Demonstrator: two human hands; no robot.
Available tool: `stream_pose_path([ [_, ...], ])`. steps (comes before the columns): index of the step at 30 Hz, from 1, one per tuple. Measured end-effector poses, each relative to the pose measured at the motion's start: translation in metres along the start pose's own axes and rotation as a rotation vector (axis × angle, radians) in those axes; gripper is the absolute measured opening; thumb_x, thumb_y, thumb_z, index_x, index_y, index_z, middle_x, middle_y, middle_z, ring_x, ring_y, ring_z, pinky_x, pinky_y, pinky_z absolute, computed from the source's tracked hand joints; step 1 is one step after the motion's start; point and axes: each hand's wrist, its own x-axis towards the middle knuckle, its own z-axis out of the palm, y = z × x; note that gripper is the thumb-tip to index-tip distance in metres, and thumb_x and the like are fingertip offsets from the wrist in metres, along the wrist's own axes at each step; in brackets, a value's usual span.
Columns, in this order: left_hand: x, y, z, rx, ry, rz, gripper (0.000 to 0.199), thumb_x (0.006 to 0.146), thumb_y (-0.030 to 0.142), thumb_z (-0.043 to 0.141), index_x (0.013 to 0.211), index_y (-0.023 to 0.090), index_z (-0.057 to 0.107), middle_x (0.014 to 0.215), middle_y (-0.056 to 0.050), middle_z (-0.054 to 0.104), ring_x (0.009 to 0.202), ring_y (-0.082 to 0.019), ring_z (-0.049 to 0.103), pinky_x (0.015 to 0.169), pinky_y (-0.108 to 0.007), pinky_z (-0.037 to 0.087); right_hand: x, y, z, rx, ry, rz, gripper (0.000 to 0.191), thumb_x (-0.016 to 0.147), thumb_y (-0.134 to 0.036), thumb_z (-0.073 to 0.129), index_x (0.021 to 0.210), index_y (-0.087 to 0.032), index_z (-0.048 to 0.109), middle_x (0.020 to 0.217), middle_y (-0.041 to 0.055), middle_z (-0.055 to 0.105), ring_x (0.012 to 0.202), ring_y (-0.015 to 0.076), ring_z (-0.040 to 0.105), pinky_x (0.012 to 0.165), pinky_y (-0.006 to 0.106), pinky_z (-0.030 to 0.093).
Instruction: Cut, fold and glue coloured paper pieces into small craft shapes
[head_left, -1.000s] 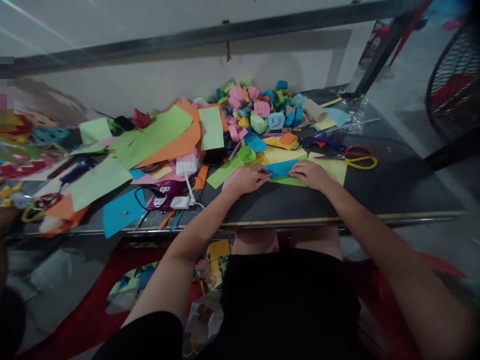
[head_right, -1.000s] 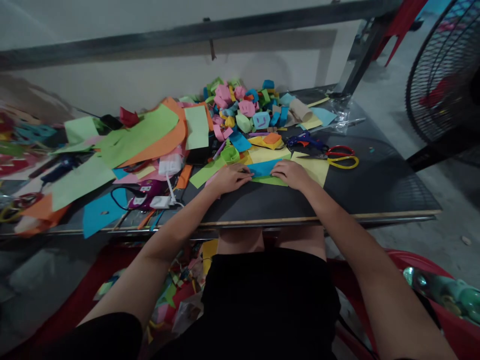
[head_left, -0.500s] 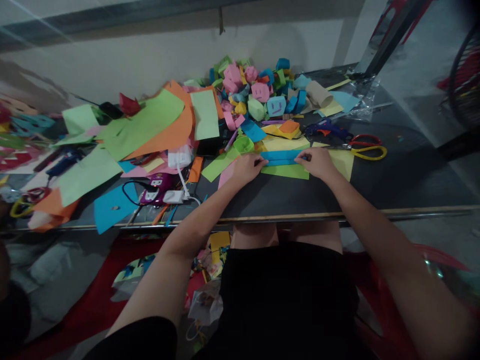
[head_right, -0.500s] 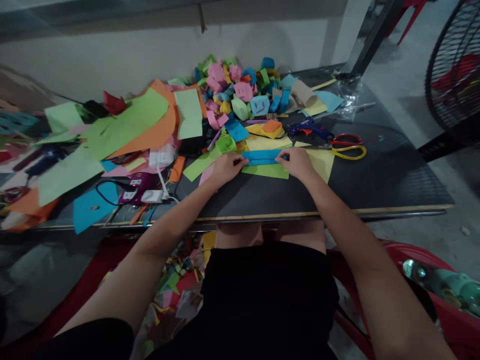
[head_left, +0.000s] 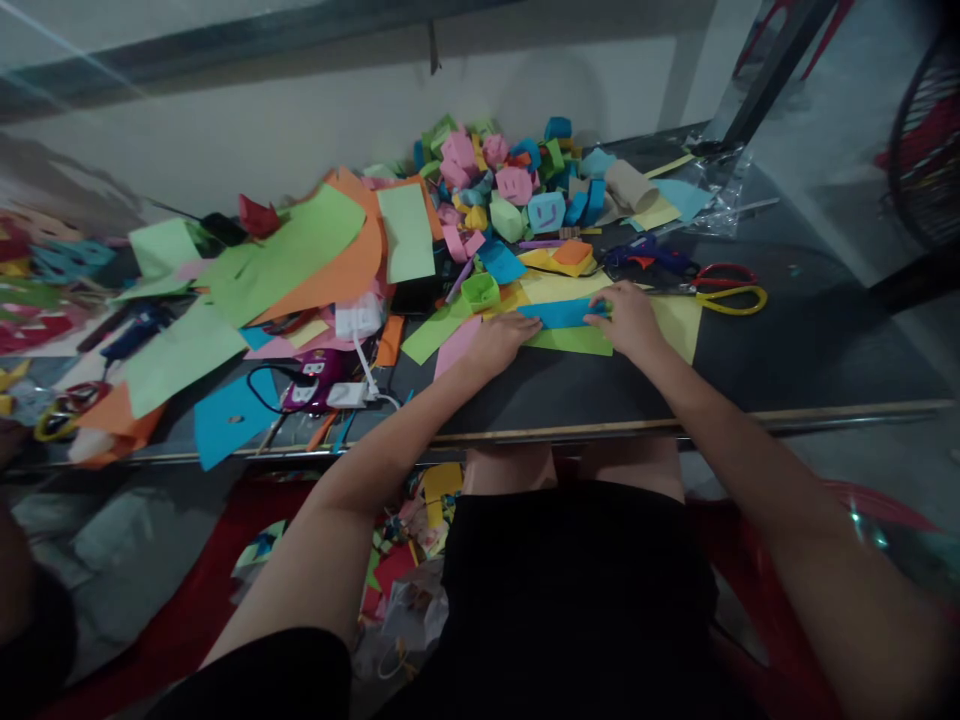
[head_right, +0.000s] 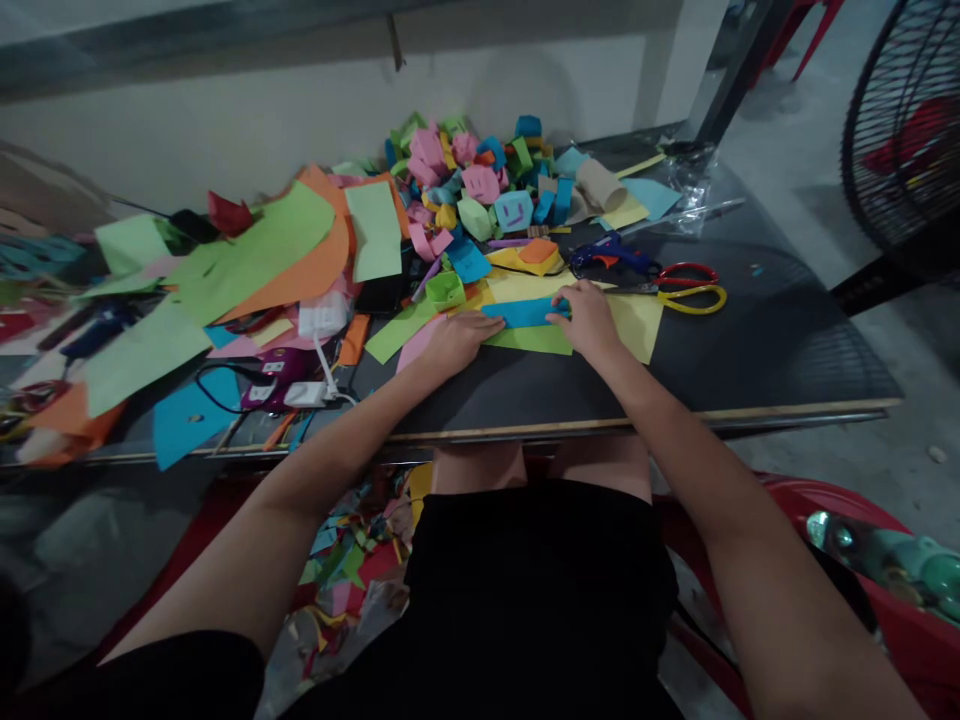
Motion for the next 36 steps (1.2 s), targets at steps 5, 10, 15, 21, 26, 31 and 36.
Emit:
stream_pose_path([
  [5,-0.024,0.026,-0.004,0.044,-0.040,-0.056,0.053,0.101,0.028,0.044,0.148,0.006,0.052,0.154,-0.019,0.052,0.144,-0.028,0.051,0.123,-0.046,0.041,-0.009,-0.027,-0.005,-0.101,-0.031,-0.331,0.033,0.102,-0.021,0.042,0.108,-0.016,0.074,0.116,0.0174,0.071,0.112,0.0328,0.063,0.099,0.051,0.050],
  [10,-0.033,0.036,0.006,0.014,-0.026,-0.128,0.054,0.103,0.033,0.040,0.149,0.005,0.049,0.159,-0.021,0.046,0.151,-0.031,0.042,0.125,-0.049,0.036,-0.024,-0.065,0.006,-0.039,-0.308,-0.587,0.050,0.105,-0.035,0.040,0.148,-0.015,0.056,0.151,0.0133,0.059,0.137,0.0287,0.056,0.114,0.046,0.046],
  [15,-0.034,0.034,0.010,0.010,-0.008,-0.121,0.059,0.104,0.038,0.039,0.155,0.009,0.041,0.162,-0.019,0.041,0.153,-0.030,0.039,0.126,-0.050,0.034,-0.035,-0.042,0.003,-0.122,-0.365,-0.338,0.059,0.105,-0.046,0.036,0.157,-0.020,0.046,0.159,0.0115,0.049,0.146,0.0336,0.048,0.119,0.057,0.040],
  [21,-0.031,0.044,0.007,0.056,-0.009,-0.161,0.060,0.105,0.041,0.038,0.153,0.007,0.044,0.161,-0.020,0.044,0.151,-0.032,0.042,0.123,-0.047,0.038,-0.041,0.002,-0.032,-0.229,-0.376,-0.257,0.056,0.104,-0.046,0.036,0.151,-0.020,0.055,0.153,0.0117,0.056,0.140,0.0347,0.054,0.114,0.059,0.043],
  [26,-0.016,0.041,-0.002,0.113,0.023,-0.203,0.045,0.105,0.036,0.041,0.130,0.008,0.065,0.135,-0.023,0.067,0.124,-0.033,0.066,0.106,-0.047,0.052,-0.039,-0.008,-0.043,-0.272,-0.281,-0.319,0.045,0.102,-0.039,0.045,0.131,-0.016,0.071,0.133,0.0138,0.072,0.129,0.0337,0.062,0.108,0.053,0.046],
  [31,0.000,0.015,-0.015,0.150,-0.032,-0.071,0.025,0.099,0.020,0.051,0.108,0.015,0.073,0.109,-0.015,0.076,0.103,-0.027,0.071,0.092,-0.040,0.054,-0.040,-0.030,-0.043,-0.241,-0.185,-0.441,0.028,0.097,-0.033,0.058,0.109,-0.023,0.080,0.103,0.0110,0.080,0.110,0.0306,0.066,0.099,0.047,0.046],
  [36,0.007,-0.006,-0.022,0.163,-0.062,0.176,0.029,0.097,0.012,0.051,0.117,0.018,0.071,0.116,-0.013,0.074,0.108,-0.024,0.069,0.093,-0.036,0.053,-0.044,-0.050,-0.040,-0.187,-0.254,-0.503,0.029,0.096,-0.025,0.056,0.113,-0.020,0.079,0.092,0.0112,0.079,0.088,0.0257,0.070,0.087,0.041,0.048],
])
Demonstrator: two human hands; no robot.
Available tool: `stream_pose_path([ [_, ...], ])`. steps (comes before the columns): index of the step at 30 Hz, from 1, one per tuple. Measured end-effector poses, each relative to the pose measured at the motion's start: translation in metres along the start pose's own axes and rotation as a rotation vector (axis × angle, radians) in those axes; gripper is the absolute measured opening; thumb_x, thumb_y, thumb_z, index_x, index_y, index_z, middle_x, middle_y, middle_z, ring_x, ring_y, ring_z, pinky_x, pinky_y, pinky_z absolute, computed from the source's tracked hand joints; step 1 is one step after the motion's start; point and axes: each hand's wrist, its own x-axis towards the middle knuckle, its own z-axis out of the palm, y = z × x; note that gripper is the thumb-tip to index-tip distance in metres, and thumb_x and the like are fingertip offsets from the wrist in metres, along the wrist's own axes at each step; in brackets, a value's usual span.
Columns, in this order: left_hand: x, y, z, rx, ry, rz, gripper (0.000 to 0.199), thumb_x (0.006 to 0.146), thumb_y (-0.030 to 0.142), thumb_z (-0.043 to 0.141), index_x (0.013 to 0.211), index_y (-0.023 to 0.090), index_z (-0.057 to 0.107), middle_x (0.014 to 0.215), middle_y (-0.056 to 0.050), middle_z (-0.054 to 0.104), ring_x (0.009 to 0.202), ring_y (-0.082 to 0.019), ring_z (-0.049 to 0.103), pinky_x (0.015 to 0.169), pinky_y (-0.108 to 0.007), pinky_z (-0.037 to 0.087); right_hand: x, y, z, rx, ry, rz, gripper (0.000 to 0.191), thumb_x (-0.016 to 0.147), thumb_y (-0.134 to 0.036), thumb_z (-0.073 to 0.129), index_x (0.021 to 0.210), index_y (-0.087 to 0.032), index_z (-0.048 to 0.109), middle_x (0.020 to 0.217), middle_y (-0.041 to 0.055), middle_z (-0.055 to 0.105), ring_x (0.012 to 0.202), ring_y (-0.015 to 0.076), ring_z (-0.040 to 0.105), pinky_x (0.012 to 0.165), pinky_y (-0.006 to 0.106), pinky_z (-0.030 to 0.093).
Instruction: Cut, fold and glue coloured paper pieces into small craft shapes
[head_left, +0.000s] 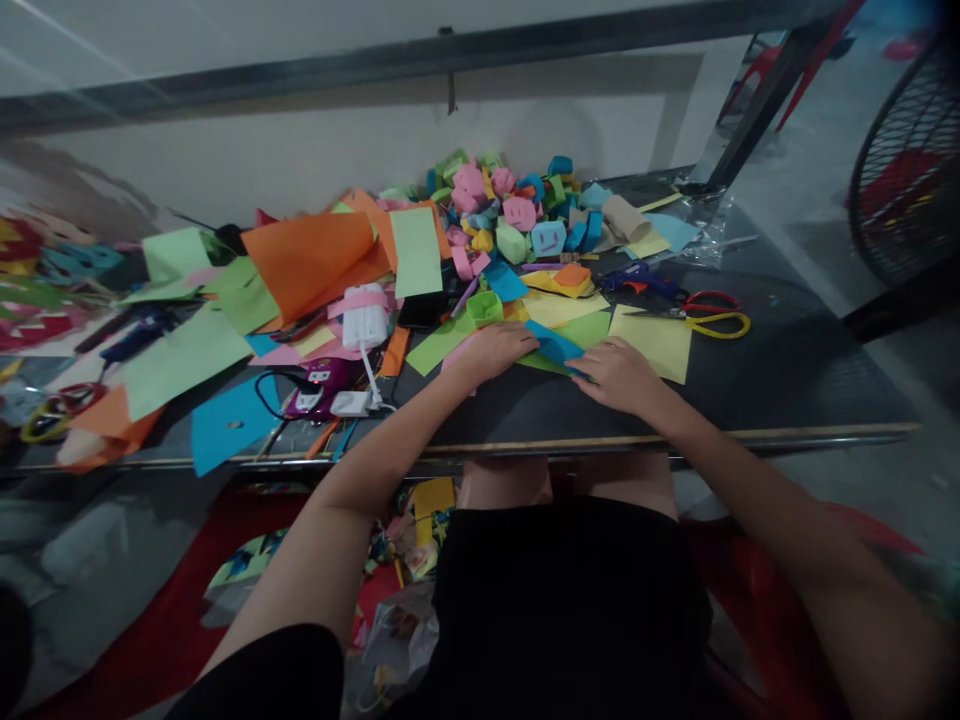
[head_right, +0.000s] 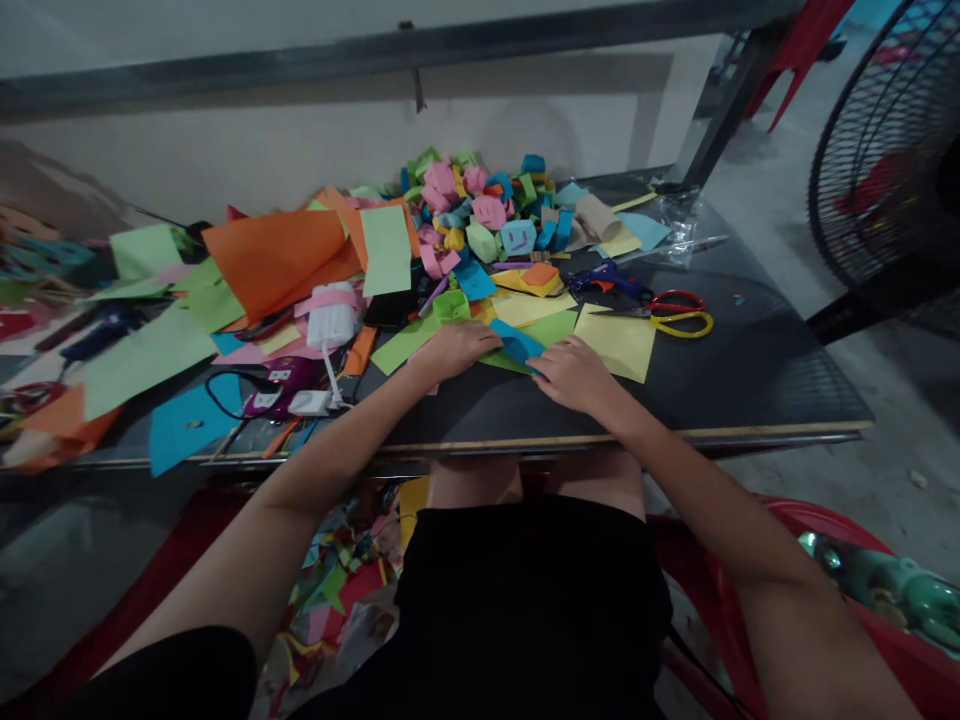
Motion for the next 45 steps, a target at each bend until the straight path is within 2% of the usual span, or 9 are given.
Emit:
stream_pose_path([
  [4,0.002,-0.009,0.005,-0.154,0.148,0.028,0.030,0.101,0.016,0.044,0.111,0.017,0.072,0.114,-0.014,0.075,0.112,-0.024,0.069,0.096,-0.039,0.053,0.003,-0.011,-0.006,0.205,0.042,-0.086,0.038,0.097,-0.041,0.057,0.126,-0.022,0.074,0.109,0.0102,0.079,0.102,0.0263,0.071,0.092,0.041,0.051],
  [8,0.005,0.002,0.011,-0.636,0.455,0.028,0.032,0.101,0.040,0.052,0.110,0.017,0.072,0.113,-0.015,0.076,0.105,-0.024,0.072,0.092,-0.038,0.057,0.009,-0.018,-0.011,0.258,0.172,-0.079,0.067,0.090,-0.058,0.066,0.148,-0.026,0.057,0.143,0.0111,0.064,0.131,0.0320,0.059,0.109,0.049,0.046],
  [12,0.014,0.019,0.008,-0.878,0.484,0.017,0.043,0.093,0.055,0.062,0.111,0.018,0.072,0.120,-0.014,0.075,0.110,-0.027,0.071,0.093,-0.039,0.059,0.019,-0.018,-0.013,0.126,0.258,-0.019,0.038,0.103,-0.038,0.049,0.135,-0.033,0.069,0.129,0.0050,0.073,0.123,0.0277,0.063,0.107,0.049,0.044],
  [18,0.013,0.001,-0.002,-0.740,0.532,-0.235,0.049,0.105,0.051,0.039,0.132,0.019,0.064,0.129,-0.014,0.072,0.119,-0.023,0.068,0.099,-0.039,0.057,0.030,0.000,-0.009,-0.115,0.213,0.013,0.038,0.105,-0.020,0.042,0.116,-0.024,0.078,0.107,0.0076,0.080,0.098,0.0242,0.065,0.088,0.042,0.044],
  [23,-0.005,0.023,0.002,-0.325,0.256,-0.117,0.045,0.100,0.049,0.053,0.126,0.016,0.070,0.132,-0.015,0.071,0.128,-0.028,0.065,0.112,-0.047,0.050,0.028,-0.003,0.005,-0.243,-0.028,0.068,0.031,0.098,-0.009,0.048,0.094,-0.013,0.079,0.083,0.0119,0.077,0.078,0.0236,0.063,0.076,0.039,0.040],
  [28,-0.005,0.044,0.012,-0.027,-0.005,-0.137,0.036,0.103,0.025,0.049,0.132,0.018,0.068,0.141,-0.017,0.065,0.129,-0.027,0.065,0.107,-0.043,0.054,0.026,0.010,0.005,-0.078,-0.157,0.076,0.029,0.093,-0.011,0.059,0.111,-0.020,0.079,0.107,0.0090,0.079,0.091,0.0238,0.070,0.080,0.036,0.047],
  [36,0.000,0.040,0.000,0.060,-0.053,-0.132,0.029,0.102,0.020,0.049,0.115,0.019,0.075,0.129,-0.012,0.073,0.108,-0.024,0.074,0.087,-0.034,0.057,0.001,0.045,0.006,0.279,-0.065,0.096,0.018,0.095,-0.032,0.066,0.093,-0.028,0.084,0.103,0.0044,0.081,0.094,0.0231,0.072,0.085,0.037,0.054],
  [41,0.003,0.044,0.002,-0.060,-0.010,-0.344,0.028,0.102,0.030,0.051,0.105,0.020,0.077,0.111,-0.009,0.078,0.097,-0.023,0.073,0.076,-0.033,0.054,-0.004,0.044,0.007,0.330,0.011,0.380,0.021,0.092,-0.039,0.067,0.085,-0.026,0.083,0.088,0.0057,0.080,0.081,0.0234,0.071,0.074,0.035,0.050],
  [45,0.010,0.033,0.006,-0.148,0.049,-0.409,0.025,0.099,0.036,0.060,0.095,0.016,0.075,0.108,-0.012,0.073,0.105,-0.026,0.068,0.088,-0.036,0.052,-0.001,0.044,0.004,0.361,-0.054,0.622,0.027,0.084,-0.048,0.074,0.075,-0.023,0.080,0.074,0.0056,0.077,0.068,0.0207,0.067,0.064,0.033,0.043],
])
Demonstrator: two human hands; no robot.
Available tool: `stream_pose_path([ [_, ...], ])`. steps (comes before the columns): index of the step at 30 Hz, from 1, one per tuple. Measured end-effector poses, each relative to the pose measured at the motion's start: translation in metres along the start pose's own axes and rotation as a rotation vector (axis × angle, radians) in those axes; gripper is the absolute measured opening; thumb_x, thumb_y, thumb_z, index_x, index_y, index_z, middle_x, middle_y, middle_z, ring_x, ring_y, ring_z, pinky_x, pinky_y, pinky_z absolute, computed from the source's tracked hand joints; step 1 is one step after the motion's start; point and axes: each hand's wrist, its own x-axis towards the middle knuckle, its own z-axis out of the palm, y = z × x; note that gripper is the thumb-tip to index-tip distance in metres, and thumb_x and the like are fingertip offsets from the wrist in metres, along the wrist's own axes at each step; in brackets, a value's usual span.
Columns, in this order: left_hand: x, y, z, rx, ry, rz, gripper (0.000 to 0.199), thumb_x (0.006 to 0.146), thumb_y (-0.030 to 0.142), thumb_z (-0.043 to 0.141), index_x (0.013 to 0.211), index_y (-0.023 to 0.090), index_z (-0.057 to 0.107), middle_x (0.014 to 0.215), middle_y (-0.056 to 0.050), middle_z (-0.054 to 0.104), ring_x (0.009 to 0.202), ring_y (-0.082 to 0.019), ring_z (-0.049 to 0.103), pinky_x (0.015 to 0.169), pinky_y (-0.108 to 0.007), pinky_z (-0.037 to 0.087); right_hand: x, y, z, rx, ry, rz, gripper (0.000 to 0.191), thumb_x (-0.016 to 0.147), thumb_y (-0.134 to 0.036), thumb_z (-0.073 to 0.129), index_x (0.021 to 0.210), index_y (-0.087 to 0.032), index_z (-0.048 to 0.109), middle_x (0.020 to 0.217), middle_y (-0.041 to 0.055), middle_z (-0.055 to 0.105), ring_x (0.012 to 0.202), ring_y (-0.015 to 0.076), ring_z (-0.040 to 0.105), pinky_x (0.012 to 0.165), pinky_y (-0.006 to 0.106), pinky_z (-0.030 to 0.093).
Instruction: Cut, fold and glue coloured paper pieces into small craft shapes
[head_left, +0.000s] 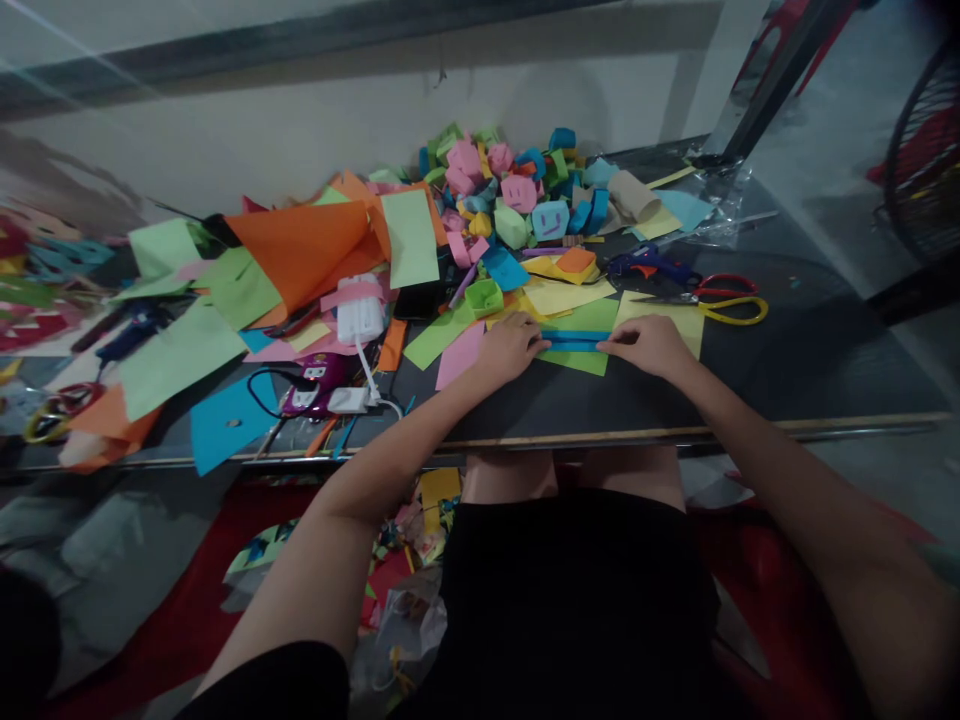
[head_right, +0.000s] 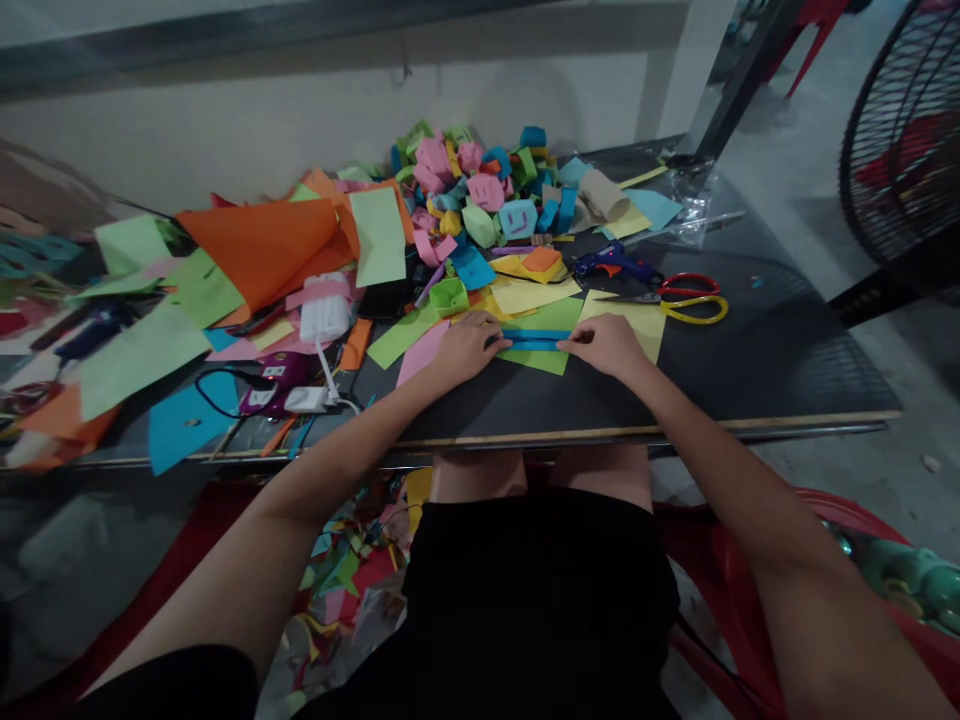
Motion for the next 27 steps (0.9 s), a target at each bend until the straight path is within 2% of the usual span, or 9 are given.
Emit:
stream_pose_path([
  [5,0.015,-0.015,0.002,-0.116,-0.067,0.071,0.025,0.096,0.035,0.063,0.086,0.015,0.073,0.094,-0.011,0.069,0.098,-0.026,0.064,0.091,-0.037,0.048,0.008,-0.008,-0.006,-0.120,-0.084,0.061,0.029,0.086,-0.047,0.071,0.074,-0.022,0.078,0.072,0.0055,0.074,0.067,0.0200,0.064,0.061,0.032,0.038],
  [8,0.016,-0.019,0.006,-0.160,-0.033,0.084,0.025,0.096,0.034,0.061,0.083,0.015,0.071,0.087,-0.010,0.069,0.091,-0.024,0.063,0.090,-0.037,0.047,0.013,-0.016,-0.010,-0.200,-0.182,0.048,0.029,0.092,-0.042,0.062,0.078,-0.021,0.077,0.075,0.0067,0.073,0.069,0.0203,0.062,0.061,0.033,0.035],
  [14,0.008,-0.013,0.014,-0.110,0.106,-0.081,0.025,0.094,0.037,0.064,0.077,0.018,0.067,0.088,-0.010,0.069,0.095,-0.025,0.062,0.091,-0.039,0.049,0.015,-0.030,-0.013,-0.305,-0.264,0.128,0.029,0.097,-0.040,0.057,0.082,-0.021,0.073,0.082,0.0103,0.072,0.076,0.0224,0.062,0.062,0.033,0.034],
  [17,0.003,-0.004,0.011,-0.062,0.081,-0.149,0.027,0.096,0.040,0.063,0.083,0.017,0.069,0.095,-0.013,0.071,0.102,-0.028,0.064,0.095,-0.041,0.050,0.015,-0.028,-0.010,-0.299,-0.233,0.124,0.032,0.097,-0.044,0.055,0.083,-0.021,0.072,0.083,0.0101,0.071,0.076,0.0225,0.062,0.062,0.033,0.036],
  [20,-0.001,0.007,0.006,0.047,0.158,-0.217,0.027,0.096,0.039,0.063,0.111,0.018,0.071,0.127,-0.017,0.068,0.127,-0.035,0.057,0.106,-0.050,0.046,0.021,-0.016,-0.005,-0.288,-0.211,0.093,0.037,0.095,-0.051,0.057,0.075,-0.022,0.071,0.073,0.0088,0.068,0.069,0.0215,0.060,0.059,0.033,0.037],
  [22,-0.002,0.011,0.005,0.110,0.184,-0.138,0.033,0.098,0.033,0.058,0.129,0.024,0.066,0.148,-0.014,0.058,0.144,-0.035,0.045,0.113,-0.054,0.040,0.027,-0.005,-0.002,-0.292,-0.168,0.096,0.042,0.089,-0.058,0.064,0.067,-0.022,0.069,0.064,0.0081,0.064,0.064,0.0214,0.058,0.058,0.034,0.038],
  [23,-0.001,0.011,0.005,0.118,0.144,-0.044,0.035,0.100,0.028,0.052,0.133,0.027,0.064,0.153,-0.011,0.055,0.148,-0.033,0.042,0.116,-0.054,0.039,0.029,0.000,-0.001,-0.292,-0.125,0.100,0.044,0.085,-0.061,0.068,0.064,-0.022,0.067,0.062,0.0079,0.062,0.063,0.0218,0.058,0.058,0.035,0.039],
  [25,0.002,0.009,0.004,0.093,-0.009,0.173,0.043,0.102,0.017,0.042,0.138,0.028,0.062,0.154,-0.008,0.056,0.148,-0.026,0.045,0.117,-0.048,0.041,0.030,0.011,0.001,-0.267,0.001,0.076,0.046,0.078,-0.066,0.074,0.065,-0.023,0.067,0.065,0.0078,0.063,0.066,0.0233,0.059,0.061,0.036,0.042],
  [27,0.004,0.005,0.004,0.067,-0.133,0.298,0.050,0.101,0.012,0.037,0.143,0.025,0.059,0.153,-0.008,0.057,0.146,-0.022,0.049,0.118,-0.043,0.041,0.026,0.018,0.002,-0.222,0.121,-0.007,0.044,0.078,-0.066,0.074,0.071,-0.023,0.069,0.071,0.0085,0.066,0.074,0.0257,0.061,0.066,0.037,0.046],
])
